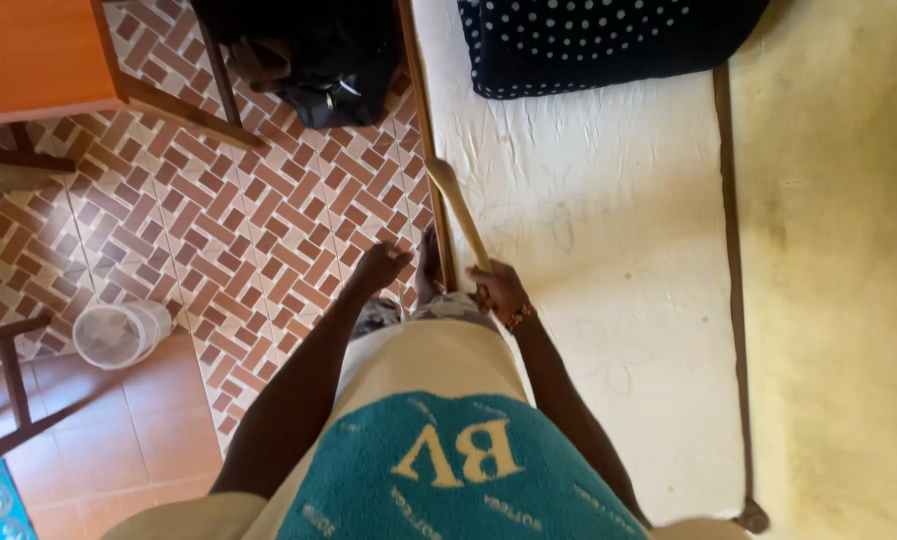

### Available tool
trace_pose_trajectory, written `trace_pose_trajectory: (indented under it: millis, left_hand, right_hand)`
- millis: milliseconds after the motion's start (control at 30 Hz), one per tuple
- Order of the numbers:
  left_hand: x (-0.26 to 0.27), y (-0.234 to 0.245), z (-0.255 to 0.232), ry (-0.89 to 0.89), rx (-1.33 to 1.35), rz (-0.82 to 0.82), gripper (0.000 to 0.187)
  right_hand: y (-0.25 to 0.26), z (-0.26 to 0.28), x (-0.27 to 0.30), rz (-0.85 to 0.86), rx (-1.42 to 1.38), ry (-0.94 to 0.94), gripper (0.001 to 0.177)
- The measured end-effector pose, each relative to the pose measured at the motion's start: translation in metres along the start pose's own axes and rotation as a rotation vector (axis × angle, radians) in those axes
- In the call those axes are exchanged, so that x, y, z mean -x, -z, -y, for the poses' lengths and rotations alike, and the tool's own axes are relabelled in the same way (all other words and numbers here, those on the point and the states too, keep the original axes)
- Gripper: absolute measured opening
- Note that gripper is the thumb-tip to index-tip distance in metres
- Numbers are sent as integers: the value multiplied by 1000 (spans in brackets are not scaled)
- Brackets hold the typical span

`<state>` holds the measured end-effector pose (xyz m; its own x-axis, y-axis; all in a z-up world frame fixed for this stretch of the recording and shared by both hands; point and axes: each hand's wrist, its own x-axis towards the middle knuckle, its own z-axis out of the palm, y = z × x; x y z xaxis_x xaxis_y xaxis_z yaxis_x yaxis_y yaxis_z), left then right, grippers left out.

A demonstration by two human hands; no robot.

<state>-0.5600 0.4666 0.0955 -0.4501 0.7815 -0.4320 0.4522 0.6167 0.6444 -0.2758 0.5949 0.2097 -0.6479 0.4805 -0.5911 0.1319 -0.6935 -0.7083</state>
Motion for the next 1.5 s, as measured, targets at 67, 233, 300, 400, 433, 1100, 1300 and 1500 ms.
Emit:
trace_pose_trajectory:
  millis: [67, 233, 300, 400, 433, 1100, 1300, 1500]
  left_hand:
    - [4, 0, -53, -18, 6, 8, 51]
    - [-22, 32, -160, -68, 55, 69, 51]
    - [-30, 40, -181, -147, 156, 106, 55]
    - [-64, 36, -175, -185, 325, 131, 59]
    - [-75, 44, -177, -199, 320, 144, 59]
    - [-157, 203, -230, -351, -38, 216, 71]
    - [-194, 236, -251, -232, 9, 217, 72]
    - [-248, 272, -285, -82, -25, 186, 78]
  right_hand:
    - [-3, 27, 1, -23, 86, -46, 28]
    - [-14, 81, -37, -38, 194, -64, 29]
    - [-20, 86, -50, -31, 95, -29, 22]
    - [-26, 69, -85, 39, -1, -29, 30]
    - [-34, 78, -88, 25, -8, -17, 30]
    - [-134, 180, -205, -216, 266, 58, 12]
    - [-105, 199, -271, 20, 15, -49, 15]
    - [-67, 181, -402, -125, 917, 549, 31]
